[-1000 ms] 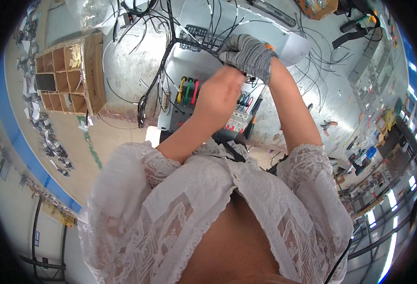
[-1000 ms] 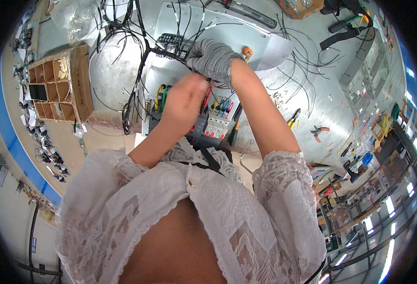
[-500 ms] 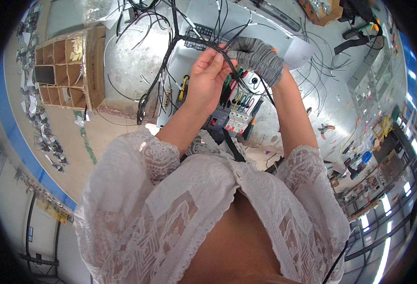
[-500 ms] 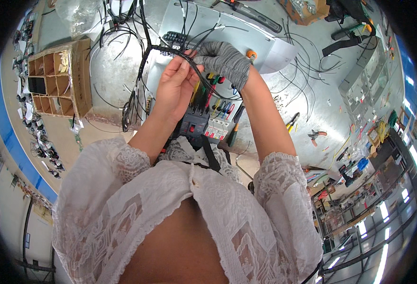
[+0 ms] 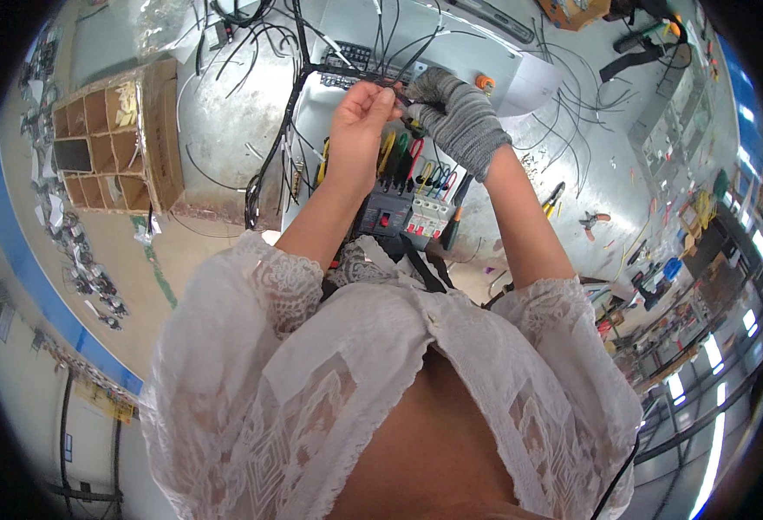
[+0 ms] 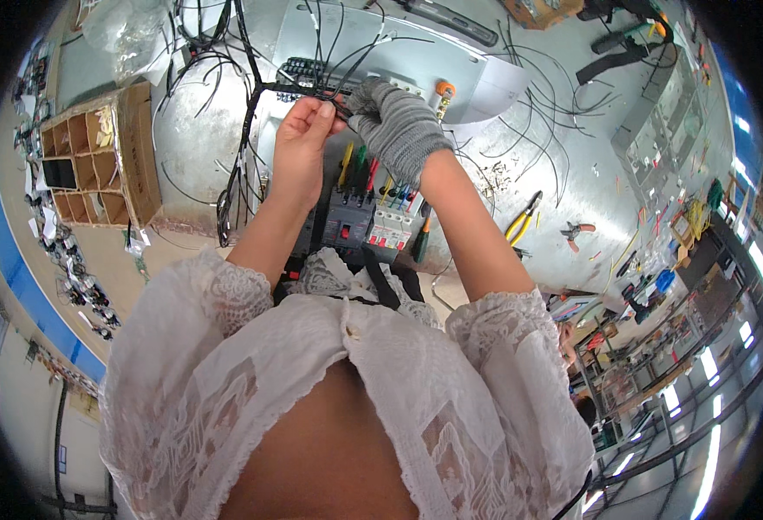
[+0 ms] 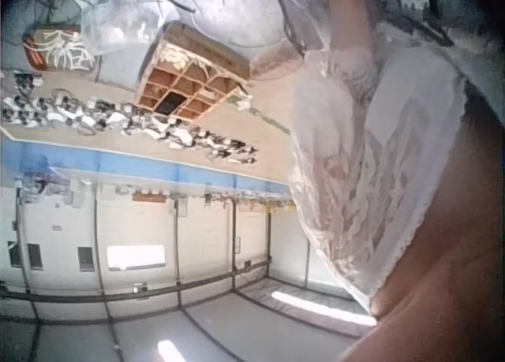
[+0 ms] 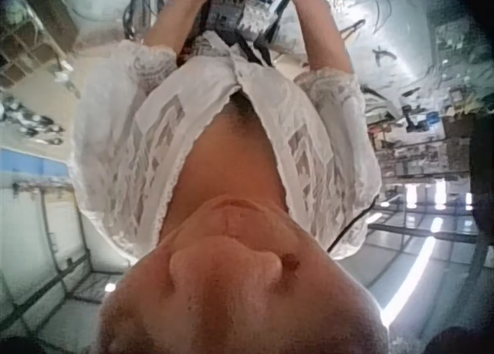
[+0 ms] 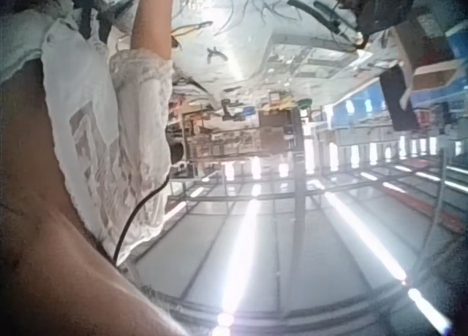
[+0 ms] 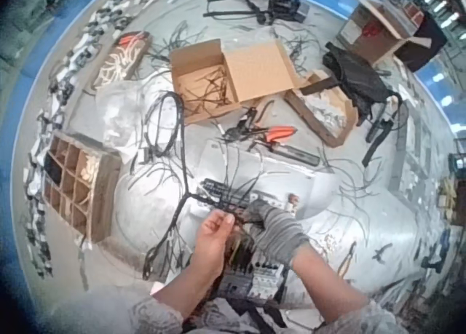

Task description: The person strips wire insulation, inserts wires into terminal blocks, and secures connections using pliers and a screwdriver. The person also applies tape to bundle wires and organizes the wiring within the electrical panel.

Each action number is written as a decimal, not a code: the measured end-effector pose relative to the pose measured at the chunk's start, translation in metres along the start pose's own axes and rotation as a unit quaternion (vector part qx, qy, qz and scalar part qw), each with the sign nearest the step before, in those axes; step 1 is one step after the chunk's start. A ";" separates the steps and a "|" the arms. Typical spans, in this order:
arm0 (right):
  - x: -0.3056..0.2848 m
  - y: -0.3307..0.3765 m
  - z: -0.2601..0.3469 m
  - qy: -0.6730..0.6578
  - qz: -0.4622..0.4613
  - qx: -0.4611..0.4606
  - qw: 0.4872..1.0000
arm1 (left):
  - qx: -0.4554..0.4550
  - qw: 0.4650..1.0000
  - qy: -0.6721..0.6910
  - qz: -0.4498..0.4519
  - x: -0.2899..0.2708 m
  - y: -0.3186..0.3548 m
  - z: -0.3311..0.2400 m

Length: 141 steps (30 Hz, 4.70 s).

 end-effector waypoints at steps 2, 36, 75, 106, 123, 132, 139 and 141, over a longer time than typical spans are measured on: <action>0.000 -0.002 -0.002 -0.010 0.019 0.003 1.000 | -0.004 1.000 -0.025 0.011 0.003 -0.005 -0.001; -0.072 0.060 -0.090 -0.149 -0.078 0.085 0.982 | -0.045 0.998 -0.035 -0.007 0.022 -0.004 -0.010; -0.109 0.048 -0.088 -0.146 -0.089 0.039 0.984 | -0.034 0.999 -0.020 0.036 0.025 -0.005 -0.012; -0.123 0.096 -0.115 -0.235 -0.280 0.219 0.905 | -0.038 0.998 0.016 0.047 0.027 -0.005 -0.017; -0.073 0.095 -0.078 -0.048 -0.198 0.076 0.976 | -0.051 0.997 0.047 0.034 0.029 -0.004 -0.013; -0.058 0.074 -0.073 -0.182 -0.073 0.162 0.967 | -0.047 0.996 0.059 0.050 0.029 -0.005 -0.012; -0.016 0.079 -0.083 -0.592 -0.115 0.302 0.738 | -0.037 0.998 0.041 0.013 0.027 -0.004 -0.011; -0.005 0.078 -0.085 -0.616 -0.110 0.328 0.707 | -0.032 0.998 0.041 0.021 0.027 -0.004 -0.010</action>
Point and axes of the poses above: each hand's wrist, its own y-axis away from the middle knuckle, its own x-axis out of the palm, z = x × y, the point moved 10 cm from there along -y, towards the middle knuckle, and after that the axes turned 9 degrees about -z, right-handed, at the moved point
